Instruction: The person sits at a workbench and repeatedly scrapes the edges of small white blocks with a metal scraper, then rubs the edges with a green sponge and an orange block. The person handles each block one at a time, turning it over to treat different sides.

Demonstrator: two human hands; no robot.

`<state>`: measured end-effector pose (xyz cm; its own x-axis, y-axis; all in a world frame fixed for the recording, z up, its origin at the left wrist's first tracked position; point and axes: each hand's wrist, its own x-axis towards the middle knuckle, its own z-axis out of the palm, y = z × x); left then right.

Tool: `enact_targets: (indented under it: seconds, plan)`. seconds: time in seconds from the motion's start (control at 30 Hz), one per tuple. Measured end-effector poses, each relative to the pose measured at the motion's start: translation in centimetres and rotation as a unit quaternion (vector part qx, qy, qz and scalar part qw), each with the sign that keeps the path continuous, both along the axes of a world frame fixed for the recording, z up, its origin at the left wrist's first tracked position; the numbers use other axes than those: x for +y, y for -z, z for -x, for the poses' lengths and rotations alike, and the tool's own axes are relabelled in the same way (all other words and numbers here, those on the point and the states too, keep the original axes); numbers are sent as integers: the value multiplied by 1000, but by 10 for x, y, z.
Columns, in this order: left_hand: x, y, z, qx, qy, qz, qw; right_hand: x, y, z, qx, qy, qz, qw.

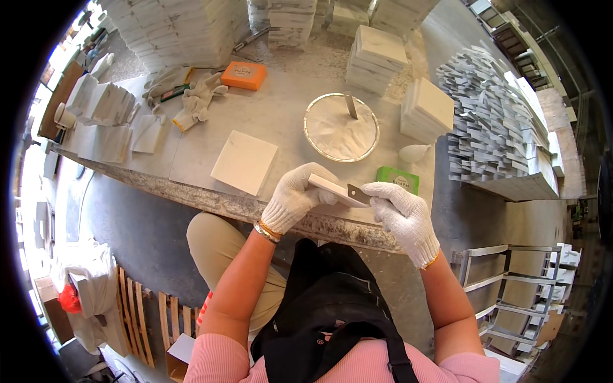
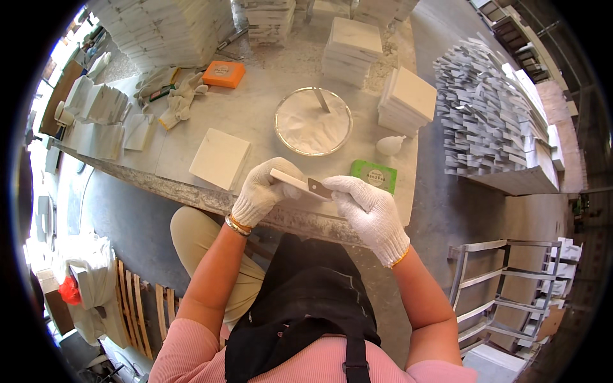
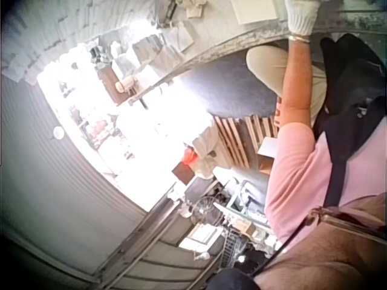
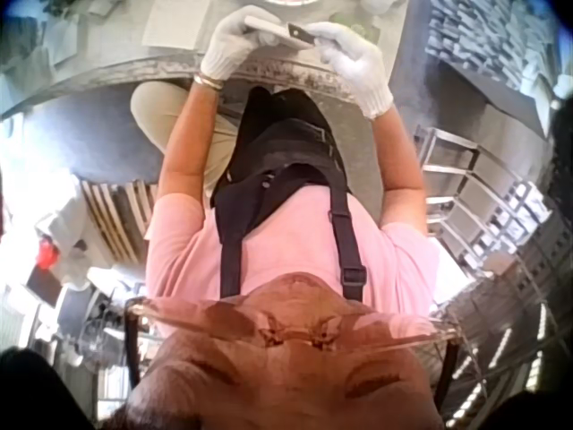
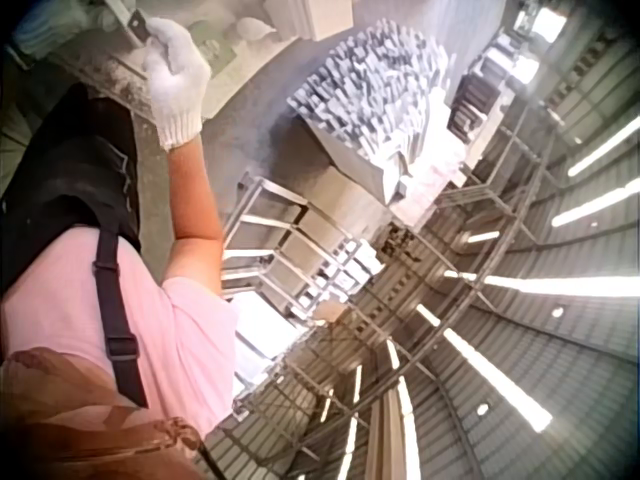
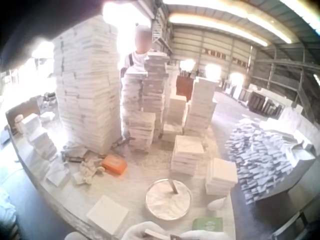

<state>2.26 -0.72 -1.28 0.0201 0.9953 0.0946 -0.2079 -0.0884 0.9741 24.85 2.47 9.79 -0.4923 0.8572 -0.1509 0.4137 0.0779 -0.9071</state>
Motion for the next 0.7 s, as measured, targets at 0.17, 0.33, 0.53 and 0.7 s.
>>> enact_targets:
  seconds: [0.17,0.33,0.53,0.7]
  plan:
    - [-1,3,2,-12,8,12,1000,-13,8,4,6,47,-30,998]
    - [-2,1,1,14,-7,2,1000,-20,5,6,9,106,20,994]
    - [-3,-1,0,0,-1,16,1000,-28,12,2,0,120,-29,992]
    - [-3,3,0,-8,0,21,1000,-36,14,15,12,106,-46,993]
